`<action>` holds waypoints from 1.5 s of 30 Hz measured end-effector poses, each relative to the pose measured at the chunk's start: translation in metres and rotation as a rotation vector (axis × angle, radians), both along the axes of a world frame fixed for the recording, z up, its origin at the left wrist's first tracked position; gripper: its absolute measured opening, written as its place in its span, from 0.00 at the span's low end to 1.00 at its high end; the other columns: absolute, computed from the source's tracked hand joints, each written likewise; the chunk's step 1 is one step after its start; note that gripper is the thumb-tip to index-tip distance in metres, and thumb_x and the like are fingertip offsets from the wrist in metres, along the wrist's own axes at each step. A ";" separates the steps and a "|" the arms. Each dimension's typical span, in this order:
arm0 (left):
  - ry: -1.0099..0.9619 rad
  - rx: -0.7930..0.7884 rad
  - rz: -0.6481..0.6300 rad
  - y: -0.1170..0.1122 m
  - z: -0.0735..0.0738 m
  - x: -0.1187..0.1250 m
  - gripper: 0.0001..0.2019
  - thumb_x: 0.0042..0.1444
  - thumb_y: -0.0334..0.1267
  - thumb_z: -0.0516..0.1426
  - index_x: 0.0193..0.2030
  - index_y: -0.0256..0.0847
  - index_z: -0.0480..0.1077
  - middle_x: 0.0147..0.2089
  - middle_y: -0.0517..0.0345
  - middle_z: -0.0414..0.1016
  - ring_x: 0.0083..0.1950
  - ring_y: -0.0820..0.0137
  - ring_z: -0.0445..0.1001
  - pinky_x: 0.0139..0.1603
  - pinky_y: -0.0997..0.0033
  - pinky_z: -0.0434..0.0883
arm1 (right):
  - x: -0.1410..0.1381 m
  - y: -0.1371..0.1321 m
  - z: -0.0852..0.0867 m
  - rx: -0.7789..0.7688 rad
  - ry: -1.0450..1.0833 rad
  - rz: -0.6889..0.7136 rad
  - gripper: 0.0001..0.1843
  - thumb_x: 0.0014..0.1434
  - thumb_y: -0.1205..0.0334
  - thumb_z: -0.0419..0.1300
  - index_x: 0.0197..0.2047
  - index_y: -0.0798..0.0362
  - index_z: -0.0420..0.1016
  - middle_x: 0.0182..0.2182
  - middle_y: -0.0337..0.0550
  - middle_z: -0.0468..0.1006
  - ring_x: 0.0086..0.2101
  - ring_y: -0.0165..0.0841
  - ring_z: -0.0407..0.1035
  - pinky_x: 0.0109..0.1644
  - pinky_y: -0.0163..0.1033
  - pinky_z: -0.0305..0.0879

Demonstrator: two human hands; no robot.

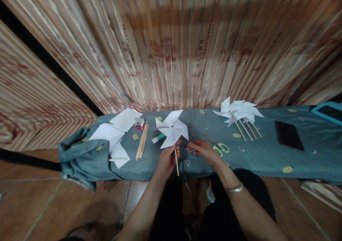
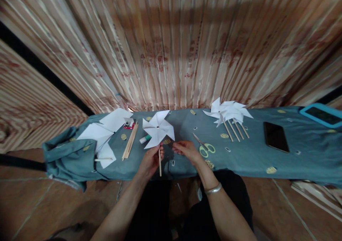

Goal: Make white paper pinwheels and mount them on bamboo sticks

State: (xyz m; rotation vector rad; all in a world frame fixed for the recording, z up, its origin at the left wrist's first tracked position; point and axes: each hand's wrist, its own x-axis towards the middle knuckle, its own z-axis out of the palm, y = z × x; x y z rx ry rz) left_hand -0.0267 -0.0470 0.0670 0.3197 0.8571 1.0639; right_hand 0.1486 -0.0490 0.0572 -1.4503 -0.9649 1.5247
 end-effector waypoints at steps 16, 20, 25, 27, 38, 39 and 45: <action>0.077 0.065 0.053 0.022 -0.007 0.018 0.12 0.39 0.35 0.69 0.33 0.35 0.79 0.27 0.58 0.76 0.28 0.76 0.72 0.33 0.77 0.67 | -0.025 -0.004 -0.016 0.187 -0.176 0.393 0.13 0.47 0.53 0.65 0.24 0.56 0.77 0.19 0.40 0.76 0.20 0.27 0.64 0.25 0.32 0.57; 0.122 0.091 0.041 0.021 -0.007 0.020 0.16 0.34 0.38 0.71 0.32 0.35 0.79 0.28 0.58 0.77 0.29 0.76 0.71 0.34 0.76 0.66 | -0.027 -0.006 -0.013 0.240 -0.267 0.412 0.10 0.49 0.59 0.63 0.23 0.56 0.77 0.17 0.39 0.74 0.20 0.27 0.63 0.24 0.31 0.55; 0.207 0.178 0.054 0.020 -0.013 0.020 0.18 0.34 0.43 0.72 0.33 0.35 0.80 0.31 0.54 0.80 0.33 0.72 0.73 0.39 0.72 0.66 | -0.028 -0.007 -0.006 0.267 -0.383 0.383 0.08 0.50 0.62 0.62 0.23 0.55 0.78 0.18 0.38 0.75 0.21 0.27 0.64 0.24 0.30 0.56; 0.270 0.213 0.042 0.019 -0.017 0.017 0.19 0.35 0.44 0.71 0.34 0.35 0.81 0.34 0.51 0.81 0.34 0.70 0.74 0.38 0.72 0.67 | -0.027 -0.006 -0.005 0.256 -0.409 0.360 0.07 0.50 0.62 0.62 0.24 0.55 0.78 0.19 0.38 0.76 0.22 0.27 0.66 0.25 0.30 0.57; 0.378 0.263 -0.021 0.015 -0.031 0.007 0.16 0.32 0.38 0.72 0.32 0.36 0.81 0.36 0.47 0.82 0.39 0.65 0.77 0.47 0.67 0.68 | -0.023 0.002 -0.006 0.271 -0.504 0.370 0.09 0.52 0.60 0.62 0.25 0.54 0.79 0.21 0.40 0.78 0.23 0.29 0.69 0.26 0.32 0.57; 0.377 0.257 -0.028 0.015 -0.031 0.007 0.17 0.32 0.38 0.72 0.32 0.35 0.81 0.35 0.47 0.82 0.38 0.65 0.77 0.47 0.67 0.68 | -0.023 0.003 -0.006 0.273 -0.506 0.368 0.09 0.52 0.60 0.62 0.25 0.54 0.79 0.21 0.40 0.79 0.24 0.29 0.70 0.26 0.32 0.57; 0.405 0.273 -0.041 0.014 -0.030 0.006 0.15 0.33 0.36 0.71 0.31 0.35 0.81 0.33 0.47 0.82 0.36 0.66 0.76 0.43 0.69 0.68 | -0.023 0.006 -0.004 0.283 -0.502 0.386 0.08 0.52 0.60 0.62 0.26 0.54 0.79 0.22 0.40 0.79 0.25 0.30 0.71 0.28 0.32 0.59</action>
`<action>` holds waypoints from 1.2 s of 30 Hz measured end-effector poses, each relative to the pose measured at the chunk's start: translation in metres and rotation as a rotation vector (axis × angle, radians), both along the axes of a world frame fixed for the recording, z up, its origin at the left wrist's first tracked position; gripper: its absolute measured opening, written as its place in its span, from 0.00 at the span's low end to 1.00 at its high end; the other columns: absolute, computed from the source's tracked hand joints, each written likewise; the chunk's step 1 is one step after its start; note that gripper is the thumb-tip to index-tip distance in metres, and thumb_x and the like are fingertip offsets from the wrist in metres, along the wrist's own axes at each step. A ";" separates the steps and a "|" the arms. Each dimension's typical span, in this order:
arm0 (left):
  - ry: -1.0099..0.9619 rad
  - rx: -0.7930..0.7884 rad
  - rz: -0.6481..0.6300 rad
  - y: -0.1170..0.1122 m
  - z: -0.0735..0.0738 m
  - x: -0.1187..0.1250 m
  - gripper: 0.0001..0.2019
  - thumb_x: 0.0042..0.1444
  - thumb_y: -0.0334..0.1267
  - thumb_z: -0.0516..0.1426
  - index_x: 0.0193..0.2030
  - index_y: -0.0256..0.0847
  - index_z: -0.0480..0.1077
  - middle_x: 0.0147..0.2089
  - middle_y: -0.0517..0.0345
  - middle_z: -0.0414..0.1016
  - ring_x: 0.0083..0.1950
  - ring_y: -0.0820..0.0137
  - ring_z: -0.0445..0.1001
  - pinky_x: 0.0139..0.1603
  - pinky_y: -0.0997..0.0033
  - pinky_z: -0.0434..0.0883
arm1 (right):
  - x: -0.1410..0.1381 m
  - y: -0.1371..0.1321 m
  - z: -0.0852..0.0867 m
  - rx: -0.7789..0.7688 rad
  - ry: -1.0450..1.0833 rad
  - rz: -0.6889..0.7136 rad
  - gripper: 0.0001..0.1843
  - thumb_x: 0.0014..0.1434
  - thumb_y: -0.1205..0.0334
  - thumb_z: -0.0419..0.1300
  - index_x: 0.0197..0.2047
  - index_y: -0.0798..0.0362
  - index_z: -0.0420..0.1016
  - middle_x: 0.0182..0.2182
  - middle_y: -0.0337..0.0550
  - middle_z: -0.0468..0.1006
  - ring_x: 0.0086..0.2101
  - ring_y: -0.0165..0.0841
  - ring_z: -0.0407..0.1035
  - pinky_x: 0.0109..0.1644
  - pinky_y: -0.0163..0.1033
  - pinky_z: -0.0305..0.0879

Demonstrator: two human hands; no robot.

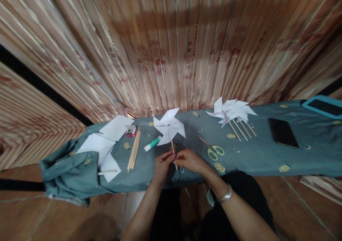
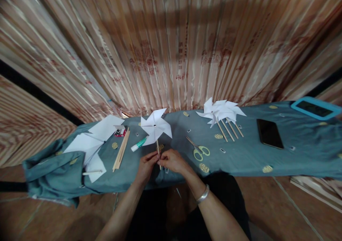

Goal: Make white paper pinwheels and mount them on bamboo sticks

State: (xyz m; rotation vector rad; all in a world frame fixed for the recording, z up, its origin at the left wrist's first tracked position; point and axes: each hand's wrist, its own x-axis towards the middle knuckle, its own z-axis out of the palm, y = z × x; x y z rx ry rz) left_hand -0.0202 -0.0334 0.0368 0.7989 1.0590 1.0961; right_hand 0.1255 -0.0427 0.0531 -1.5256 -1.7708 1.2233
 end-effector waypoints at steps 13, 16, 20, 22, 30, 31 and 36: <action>0.084 0.008 -0.059 -0.003 -0.003 -0.003 0.14 0.32 0.37 0.72 0.30 0.39 0.82 0.34 0.50 0.83 0.37 0.65 0.77 0.46 0.67 0.69 | 0.067 0.035 0.008 0.181 0.280 -0.503 0.24 0.52 0.51 0.63 0.50 0.52 0.73 0.49 0.50 0.77 0.47 0.37 0.71 0.51 0.43 0.66; 0.114 0.032 -0.085 -0.003 -0.003 -0.004 0.14 0.33 0.39 0.71 0.31 0.40 0.82 0.35 0.51 0.83 0.37 0.64 0.77 0.47 0.65 0.69 | 0.060 0.041 0.005 0.162 0.393 -0.474 0.27 0.49 0.48 0.65 0.50 0.52 0.73 0.48 0.49 0.78 0.47 0.36 0.71 0.50 0.41 0.66; 0.145 0.052 -0.104 -0.002 -0.006 -0.004 0.15 0.34 0.41 0.70 0.32 0.40 0.82 0.35 0.51 0.83 0.38 0.64 0.77 0.48 0.64 0.70 | 0.053 0.044 0.006 0.080 0.544 -0.550 0.26 0.40 0.42 0.69 0.35 0.54 0.77 0.30 0.41 0.79 0.32 0.33 0.72 0.37 0.38 0.67; 0.156 0.064 -0.114 -0.001 -0.008 -0.005 0.15 0.34 0.42 0.70 0.32 0.40 0.82 0.35 0.51 0.83 0.38 0.63 0.77 0.48 0.64 0.70 | 0.052 0.042 0.010 0.057 0.601 -0.581 0.24 0.35 0.43 0.71 0.28 0.54 0.76 0.24 0.37 0.76 0.27 0.30 0.69 0.33 0.35 0.64; 0.182 0.101 -0.115 -0.001 -0.012 -0.004 0.14 0.35 0.42 0.70 0.32 0.41 0.82 0.35 0.52 0.83 0.38 0.63 0.78 0.46 0.64 0.71 | 0.049 0.032 0.023 -0.005 0.671 -0.587 0.21 0.31 0.47 0.75 0.22 0.54 0.76 0.18 0.34 0.72 0.22 0.26 0.64 0.27 0.33 0.60; 0.187 0.107 -0.114 -0.001 -0.012 -0.003 0.14 0.36 0.42 0.70 0.32 0.41 0.82 0.35 0.53 0.83 0.38 0.63 0.78 0.46 0.64 0.72 | 0.048 0.031 0.024 -0.010 0.670 -0.576 0.21 0.31 0.47 0.75 0.22 0.54 0.76 0.18 0.34 0.72 0.22 0.26 0.63 0.26 0.33 0.60; 0.187 0.118 -0.106 0.000 -0.014 -0.002 0.14 0.36 0.41 0.69 0.32 0.41 0.82 0.35 0.53 0.83 0.37 0.64 0.78 0.45 0.65 0.72 | 0.046 0.027 0.028 -0.068 0.684 -0.516 0.22 0.32 0.46 0.75 0.20 0.54 0.75 0.17 0.34 0.73 0.21 0.25 0.64 0.26 0.32 0.61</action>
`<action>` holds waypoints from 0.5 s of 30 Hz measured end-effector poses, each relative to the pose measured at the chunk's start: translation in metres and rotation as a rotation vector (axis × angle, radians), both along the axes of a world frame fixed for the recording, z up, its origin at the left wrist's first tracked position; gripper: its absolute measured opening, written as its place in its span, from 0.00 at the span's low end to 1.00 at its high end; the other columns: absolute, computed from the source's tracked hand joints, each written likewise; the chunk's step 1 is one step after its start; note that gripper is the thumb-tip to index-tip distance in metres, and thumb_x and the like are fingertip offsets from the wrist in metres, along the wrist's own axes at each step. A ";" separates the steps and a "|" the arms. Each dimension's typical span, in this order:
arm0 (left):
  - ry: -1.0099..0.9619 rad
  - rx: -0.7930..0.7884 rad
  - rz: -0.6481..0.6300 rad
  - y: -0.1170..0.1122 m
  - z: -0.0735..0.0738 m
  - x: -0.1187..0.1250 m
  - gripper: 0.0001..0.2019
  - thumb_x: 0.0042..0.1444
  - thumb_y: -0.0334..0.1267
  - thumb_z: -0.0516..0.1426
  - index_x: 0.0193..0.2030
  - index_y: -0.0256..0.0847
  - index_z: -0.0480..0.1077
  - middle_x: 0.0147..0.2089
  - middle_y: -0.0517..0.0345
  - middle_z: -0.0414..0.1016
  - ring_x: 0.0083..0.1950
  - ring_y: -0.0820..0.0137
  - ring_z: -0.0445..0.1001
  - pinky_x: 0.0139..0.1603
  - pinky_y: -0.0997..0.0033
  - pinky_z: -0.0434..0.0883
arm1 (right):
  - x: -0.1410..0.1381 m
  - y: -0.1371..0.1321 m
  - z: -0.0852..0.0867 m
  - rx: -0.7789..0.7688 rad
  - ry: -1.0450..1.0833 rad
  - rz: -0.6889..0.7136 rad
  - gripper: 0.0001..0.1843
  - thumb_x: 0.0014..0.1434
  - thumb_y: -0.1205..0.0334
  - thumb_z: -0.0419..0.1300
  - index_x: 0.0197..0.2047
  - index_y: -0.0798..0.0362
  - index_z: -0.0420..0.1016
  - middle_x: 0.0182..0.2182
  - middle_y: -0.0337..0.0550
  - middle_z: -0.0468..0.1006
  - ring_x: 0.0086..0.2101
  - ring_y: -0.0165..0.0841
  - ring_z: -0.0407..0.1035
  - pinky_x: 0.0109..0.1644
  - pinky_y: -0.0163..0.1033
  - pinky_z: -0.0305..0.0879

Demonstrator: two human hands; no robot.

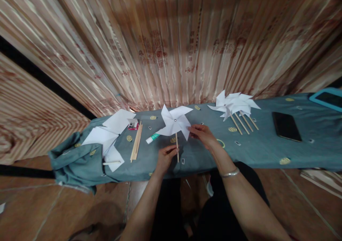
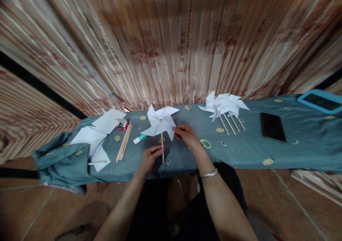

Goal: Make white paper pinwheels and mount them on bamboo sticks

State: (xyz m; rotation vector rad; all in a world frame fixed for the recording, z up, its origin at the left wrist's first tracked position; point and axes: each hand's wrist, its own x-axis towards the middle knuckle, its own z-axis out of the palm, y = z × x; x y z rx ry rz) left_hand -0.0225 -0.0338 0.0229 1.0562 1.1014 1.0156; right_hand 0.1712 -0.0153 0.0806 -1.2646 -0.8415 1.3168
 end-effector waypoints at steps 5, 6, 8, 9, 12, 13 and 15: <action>-0.008 0.001 -0.006 0.001 -0.003 0.001 0.14 0.36 0.42 0.69 0.33 0.42 0.82 0.36 0.54 0.83 0.37 0.65 0.77 0.46 0.65 0.71 | -0.002 -0.003 0.002 -0.052 0.063 0.049 0.23 0.30 0.45 0.75 0.22 0.54 0.77 0.19 0.37 0.77 0.22 0.25 0.69 0.26 0.30 0.62; -0.012 0.000 -0.007 0.001 -0.004 0.001 0.14 0.36 0.42 0.69 0.33 0.42 0.82 0.36 0.53 0.83 0.38 0.64 0.77 0.47 0.65 0.71 | -0.002 -0.004 0.002 -0.057 0.072 0.066 0.22 0.31 0.46 0.75 0.22 0.54 0.77 0.19 0.37 0.78 0.23 0.26 0.70 0.27 0.30 0.63; -0.017 -0.003 -0.009 0.001 -0.005 0.001 0.14 0.36 0.42 0.69 0.33 0.42 0.82 0.36 0.53 0.83 0.38 0.64 0.78 0.47 0.64 0.71 | -0.003 -0.005 0.002 -0.062 0.082 0.102 0.21 0.33 0.48 0.76 0.23 0.54 0.77 0.20 0.37 0.78 0.24 0.26 0.71 0.27 0.29 0.64; -0.017 -0.004 -0.009 0.001 -0.005 0.001 0.14 0.36 0.42 0.69 0.33 0.41 0.81 0.36 0.53 0.83 0.38 0.64 0.78 0.47 0.64 0.71 | -0.003 -0.006 0.002 -0.064 0.083 0.120 0.20 0.34 0.48 0.76 0.23 0.54 0.77 0.20 0.38 0.78 0.24 0.26 0.72 0.28 0.29 0.64; -0.005 0.002 -0.009 0.002 -0.006 0.001 0.14 0.36 0.42 0.69 0.33 0.41 0.81 0.35 0.54 0.83 0.37 0.64 0.78 0.47 0.64 0.71 | -0.004 -0.006 0.000 -0.075 0.079 0.166 0.18 0.37 0.51 0.75 0.24 0.54 0.76 0.22 0.38 0.80 0.25 0.27 0.74 0.29 0.29 0.66; -0.001 0.004 -0.008 0.002 -0.006 0.001 0.14 0.37 0.42 0.69 0.33 0.41 0.81 0.35 0.54 0.83 0.37 0.64 0.77 0.46 0.64 0.71 | -0.004 -0.007 -0.001 -0.077 0.076 0.182 0.17 0.38 0.52 0.75 0.24 0.54 0.77 0.23 0.39 0.80 0.26 0.27 0.74 0.29 0.29 0.67; 0.004 0.006 -0.006 0.002 -0.006 0.001 0.13 0.37 0.42 0.68 0.33 0.42 0.82 0.35 0.54 0.83 0.37 0.65 0.77 0.46 0.65 0.71 | -0.005 -0.007 -0.002 -0.077 0.068 0.213 0.16 0.40 0.53 0.75 0.26 0.55 0.77 0.24 0.40 0.81 0.26 0.27 0.75 0.30 0.28 0.67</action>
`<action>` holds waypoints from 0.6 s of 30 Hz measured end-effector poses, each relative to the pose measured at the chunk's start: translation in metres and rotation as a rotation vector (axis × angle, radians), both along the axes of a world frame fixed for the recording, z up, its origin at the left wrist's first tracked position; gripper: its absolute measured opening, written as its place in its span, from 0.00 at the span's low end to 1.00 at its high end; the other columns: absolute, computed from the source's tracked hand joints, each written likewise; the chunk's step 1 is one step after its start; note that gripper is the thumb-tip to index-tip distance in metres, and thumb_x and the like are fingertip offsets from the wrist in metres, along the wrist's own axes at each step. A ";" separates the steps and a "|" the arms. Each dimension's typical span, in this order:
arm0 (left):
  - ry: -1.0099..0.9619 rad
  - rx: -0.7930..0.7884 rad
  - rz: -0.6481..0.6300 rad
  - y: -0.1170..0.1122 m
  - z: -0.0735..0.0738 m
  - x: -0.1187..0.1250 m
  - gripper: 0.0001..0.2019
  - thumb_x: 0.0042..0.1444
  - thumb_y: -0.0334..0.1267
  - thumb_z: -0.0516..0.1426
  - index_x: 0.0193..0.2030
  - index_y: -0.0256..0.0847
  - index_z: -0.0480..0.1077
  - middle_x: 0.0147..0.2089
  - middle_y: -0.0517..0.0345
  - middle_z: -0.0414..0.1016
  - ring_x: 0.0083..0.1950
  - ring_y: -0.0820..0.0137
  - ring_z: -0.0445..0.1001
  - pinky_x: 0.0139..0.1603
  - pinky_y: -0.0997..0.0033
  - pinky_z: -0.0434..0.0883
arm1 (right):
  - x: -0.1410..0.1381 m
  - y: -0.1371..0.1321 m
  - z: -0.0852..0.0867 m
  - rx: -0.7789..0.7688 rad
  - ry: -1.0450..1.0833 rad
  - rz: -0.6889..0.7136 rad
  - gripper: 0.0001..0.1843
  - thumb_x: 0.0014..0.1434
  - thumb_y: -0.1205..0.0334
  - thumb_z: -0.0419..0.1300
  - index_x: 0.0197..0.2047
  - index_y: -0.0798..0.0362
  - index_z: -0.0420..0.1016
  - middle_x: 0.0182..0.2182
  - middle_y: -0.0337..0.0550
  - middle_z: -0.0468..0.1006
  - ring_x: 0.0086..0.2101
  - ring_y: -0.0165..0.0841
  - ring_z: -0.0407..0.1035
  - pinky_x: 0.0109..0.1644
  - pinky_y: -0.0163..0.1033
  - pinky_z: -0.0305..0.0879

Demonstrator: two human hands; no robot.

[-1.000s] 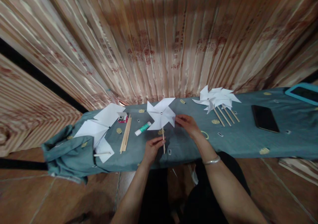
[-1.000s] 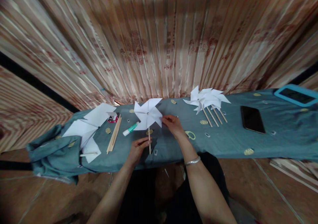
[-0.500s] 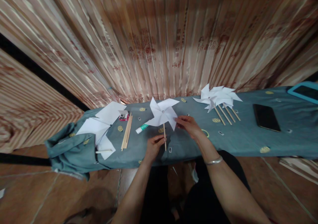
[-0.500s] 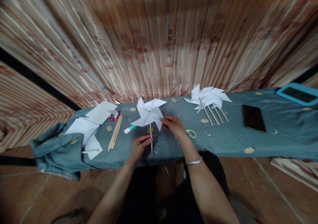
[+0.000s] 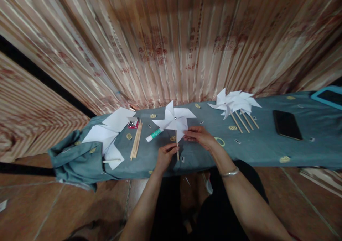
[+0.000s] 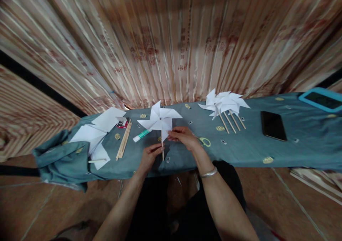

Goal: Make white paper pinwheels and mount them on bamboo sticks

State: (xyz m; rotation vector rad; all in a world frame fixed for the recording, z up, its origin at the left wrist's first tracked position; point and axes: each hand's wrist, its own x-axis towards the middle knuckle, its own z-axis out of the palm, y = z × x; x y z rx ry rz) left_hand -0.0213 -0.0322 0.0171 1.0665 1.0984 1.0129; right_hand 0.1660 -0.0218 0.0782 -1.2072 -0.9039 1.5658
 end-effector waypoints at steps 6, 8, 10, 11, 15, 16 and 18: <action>-0.021 0.004 -0.008 0.000 -0.001 0.001 0.14 0.37 0.41 0.69 0.33 0.42 0.82 0.36 0.53 0.83 0.37 0.65 0.77 0.46 0.64 0.71 | -0.005 0.000 -0.001 0.000 -0.002 0.056 0.17 0.40 0.51 0.75 0.27 0.55 0.79 0.25 0.40 0.82 0.27 0.26 0.75 0.31 0.27 0.68; -0.019 0.018 -0.016 0.000 -0.001 0.001 0.13 0.37 0.41 0.69 0.33 0.42 0.82 0.36 0.53 0.83 0.38 0.64 0.78 0.47 0.63 0.71 | -0.008 0.000 -0.001 -0.004 -0.005 0.070 0.18 0.39 0.51 0.75 0.28 0.54 0.79 0.25 0.40 0.82 0.27 0.26 0.75 0.31 0.27 0.68; -0.007 0.037 -0.025 0.001 -0.001 0.000 0.13 0.37 0.41 0.68 0.32 0.42 0.81 0.35 0.54 0.83 0.39 0.63 0.78 0.47 0.63 0.72 | -0.013 0.000 -0.001 0.004 -0.023 0.078 0.18 0.39 0.50 0.74 0.28 0.54 0.80 0.25 0.39 0.82 0.26 0.25 0.74 0.30 0.28 0.67; 0.000 0.045 -0.030 0.001 0.000 0.000 0.12 0.37 0.41 0.68 0.32 0.42 0.81 0.35 0.54 0.83 0.39 0.63 0.78 0.47 0.63 0.72 | -0.015 0.000 -0.002 0.012 -0.039 0.083 0.19 0.39 0.49 0.74 0.28 0.55 0.80 0.24 0.39 0.81 0.25 0.25 0.73 0.29 0.28 0.66; 0.009 0.048 -0.039 0.001 0.001 0.000 0.13 0.38 0.43 0.68 0.33 0.42 0.81 0.37 0.54 0.83 0.40 0.62 0.78 0.48 0.62 0.72 | -0.017 -0.003 0.001 0.045 -0.141 0.143 0.21 0.40 0.46 0.73 0.28 0.55 0.81 0.23 0.40 0.81 0.23 0.25 0.72 0.26 0.28 0.64; 0.006 0.042 -0.032 0.001 0.001 0.000 0.13 0.37 0.43 0.68 0.33 0.42 0.81 0.36 0.54 0.83 0.40 0.62 0.78 0.48 0.62 0.72 | -0.014 -0.004 0.002 0.048 -0.167 0.173 0.21 0.40 0.45 0.73 0.28 0.55 0.81 0.24 0.41 0.82 0.24 0.25 0.72 0.26 0.28 0.64; 0.007 0.023 -0.015 0.000 0.001 0.000 0.14 0.37 0.43 0.69 0.32 0.42 0.81 0.35 0.54 0.83 0.38 0.63 0.78 0.46 0.63 0.72 | -0.003 -0.006 0.006 0.051 -0.202 0.213 0.22 0.40 0.44 0.72 0.28 0.55 0.81 0.26 0.44 0.82 0.25 0.27 0.73 0.26 0.29 0.63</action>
